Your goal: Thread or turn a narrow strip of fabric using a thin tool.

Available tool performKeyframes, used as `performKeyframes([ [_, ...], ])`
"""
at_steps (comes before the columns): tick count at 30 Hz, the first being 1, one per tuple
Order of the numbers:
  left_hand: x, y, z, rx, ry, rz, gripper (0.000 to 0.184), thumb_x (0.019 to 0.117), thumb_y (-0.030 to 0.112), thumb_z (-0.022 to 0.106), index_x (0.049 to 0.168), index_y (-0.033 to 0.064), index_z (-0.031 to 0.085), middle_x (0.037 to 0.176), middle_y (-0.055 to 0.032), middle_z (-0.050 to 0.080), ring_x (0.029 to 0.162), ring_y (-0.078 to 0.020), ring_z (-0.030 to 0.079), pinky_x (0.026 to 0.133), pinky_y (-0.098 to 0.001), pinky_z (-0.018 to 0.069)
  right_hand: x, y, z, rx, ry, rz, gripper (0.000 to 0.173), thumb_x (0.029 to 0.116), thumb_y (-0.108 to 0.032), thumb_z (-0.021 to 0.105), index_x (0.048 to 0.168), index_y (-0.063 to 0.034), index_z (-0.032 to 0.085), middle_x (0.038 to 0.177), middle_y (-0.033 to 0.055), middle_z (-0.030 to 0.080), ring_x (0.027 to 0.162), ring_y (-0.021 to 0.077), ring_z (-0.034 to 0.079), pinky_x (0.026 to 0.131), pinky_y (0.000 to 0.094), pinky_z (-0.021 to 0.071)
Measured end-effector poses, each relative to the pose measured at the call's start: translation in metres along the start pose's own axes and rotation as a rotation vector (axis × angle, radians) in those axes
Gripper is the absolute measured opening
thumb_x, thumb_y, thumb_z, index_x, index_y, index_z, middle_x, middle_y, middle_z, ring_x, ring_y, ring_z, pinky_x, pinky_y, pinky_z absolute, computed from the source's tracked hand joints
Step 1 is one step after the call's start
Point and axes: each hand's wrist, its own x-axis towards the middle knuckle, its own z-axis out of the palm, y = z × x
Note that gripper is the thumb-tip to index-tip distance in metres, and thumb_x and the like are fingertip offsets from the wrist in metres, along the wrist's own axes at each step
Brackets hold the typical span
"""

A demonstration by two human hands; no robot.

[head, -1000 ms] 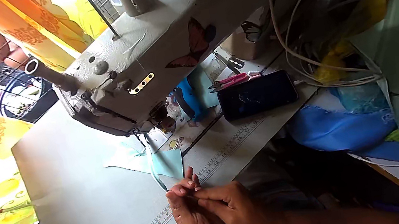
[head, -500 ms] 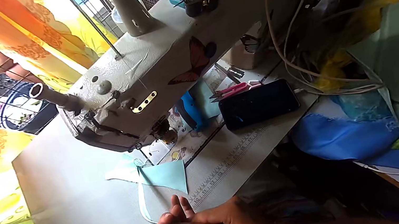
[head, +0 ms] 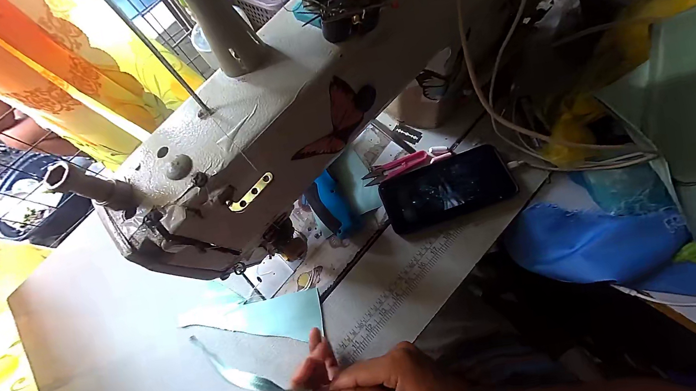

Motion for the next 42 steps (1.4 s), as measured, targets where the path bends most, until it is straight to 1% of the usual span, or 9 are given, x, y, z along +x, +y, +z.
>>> performKeyframes([
  [5, 0.004, 0.001, -0.001, -0.011, -0.032, 0.095, 0.03, 0.1041, 0.04, 0.053, 0.099, 0.0278, 0.08, 0.105, 0.007, 0.079, 0.119, -0.0085, 0.067, 0.11, -0.0302, 0.0478, 0.0, -0.001, 0.001, -0.03, 0.013, -0.026, 0.021, 0.1014, -0.009, 0.058, 0.106, 0.0022, 0.076, 0.086, 0.0127, 0.075, 0.075, 0.0109, 0.07, 0.068, 0.025, 0.054],
  [15, -0.006, -0.012, 0.011, -0.068, 0.013, 0.086, 0.028, 0.1038, 0.037, 0.056, 0.096, 0.0246, 0.079, 0.103, 0.0065, 0.079, 0.116, -0.0094, 0.068, 0.11, -0.0302, 0.0479, 0.001, 0.001, 0.004, -0.037, 0.072, -0.028, 0.021, 0.1, -0.008, 0.059, 0.101, 0.0038, 0.076, 0.086, 0.0134, 0.075, 0.079, 0.0101, 0.07, 0.072, 0.0235, 0.0538],
  [18, -0.001, -0.009, 0.005, -0.059, -0.034, 0.061, 0.028, 0.1034, 0.035, 0.057, 0.093, 0.0218, 0.078, 0.097, 0.0044, 0.079, 0.113, -0.0111, 0.07, 0.111, -0.0315, 0.0472, 0.001, -0.001, 0.0, -0.014, -0.019, 0.065, 0.024, 0.1033, -0.01, 0.054, 0.102, 0.0049, 0.073, 0.085, 0.0142, 0.071, 0.076, 0.0121, 0.066, 0.069, 0.0254, 0.0506],
  [21, 0.009, -0.001, -0.009, -0.005, -0.053, 0.08, 0.032, 0.1058, 0.038, 0.05, 0.095, 0.0258, 0.077, 0.098, 0.0069, 0.078, 0.109, -0.0098, 0.071, 0.107, -0.0315, 0.0505, 0.0, -0.003, -0.007, 0.013, -0.149, 0.113, 0.025, 0.1059, -0.012, 0.05, 0.11, 0.0039, 0.069, 0.082, 0.0127, 0.066, 0.069, 0.0122, 0.059, 0.064, 0.026, 0.048],
  [24, 0.018, 0.009, -0.013, -0.136, -0.018, 0.099, 0.036, 0.1083, 0.032, 0.045, 0.094, 0.0235, 0.077, 0.093, 0.0076, 0.077, 0.103, -0.0087, 0.072, 0.104, -0.0329, 0.0531, -0.003, -0.003, -0.009, 0.063, -0.213, 0.138, 0.025, 0.1064, -0.013, 0.05, 0.114, 0.0019, 0.068, 0.077, 0.0102, 0.062, 0.062, 0.0106, 0.053, 0.059, 0.0255, 0.0447],
  [27, 0.017, 0.016, -0.01, -0.354, -0.13, 0.021, 0.035, 0.1051, 0.036, 0.05, 0.094, 0.0197, 0.079, 0.088, 0.0065, 0.076, 0.101, -0.0095, 0.073, 0.107, -0.0345, 0.0511, -0.003, -0.007, -0.01, 0.157, -0.216, 0.155, 0.025, 0.1058, -0.013, 0.051, 0.114, 0.0028, 0.07, 0.082, 0.0085, 0.065, 0.064, 0.0056, 0.051, 0.061, 0.0213, 0.043],
  [31, 0.012, 0.02, -0.002, -0.53, -0.151, -0.005, 0.034, 0.1043, 0.033, 0.053, 0.091, 0.014, 0.077, 0.083, 0.0018, 0.074, 0.1, -0.0144, 0.073, 0.108, -0.0386, 0.0497, -0.001, -0.017, -0.014, 0.245, -0.221, 0.163, 0.025, 0.1052, -0.011, 0.053, 0.114, 0.005, 0.07, 0.088, 0.0088, 0.068, 0.07, 0.0014, 0.054, 0.065, 0.0171, 0.0443],
  [36, 0.008, 0.014, 0.006, -0.501, -0.085, 0.042, 0.044, 0.1095, 0.034, 0.039, 0.09, 0.0165, 0.075, 0.084, 0.0052, 0.074, 0.1, -0.0113, 0.073, 0.106, -0.0342, 0.0513, -0.004, -0.019, -0.007, 0.21, -0.122, 0.105, 0.025, 0.1036, -0.009, 0.055, 0.114, 0.006, 0.072, 0.097, 0.0135, 0.074, 0.086, 0.0052, 0.066, 0.078, 0.0207, 0.0514],
  [42, 0.006, 0.012, 0.008, -0.448, -0.086, 0.096, 0.038, 0.1083, 0.035, 0.045, 0.094, 0.0168, 0.075, 0.089, 0.0045, 0.075, 0.106, -0.011, 0.071, 0.107, -0.0331, 0.0501, -0.007, -0.012, 0.002, 0.175, -0.093, 0.087, 0.025, 0.1028, -0.008, 0.055, 0.115, 0.0038, 0.074, 0.104, 0.0146, 0.075, 0.096, 0.0107, 0.071, 0.085, 0.0267, 0.0541],
])
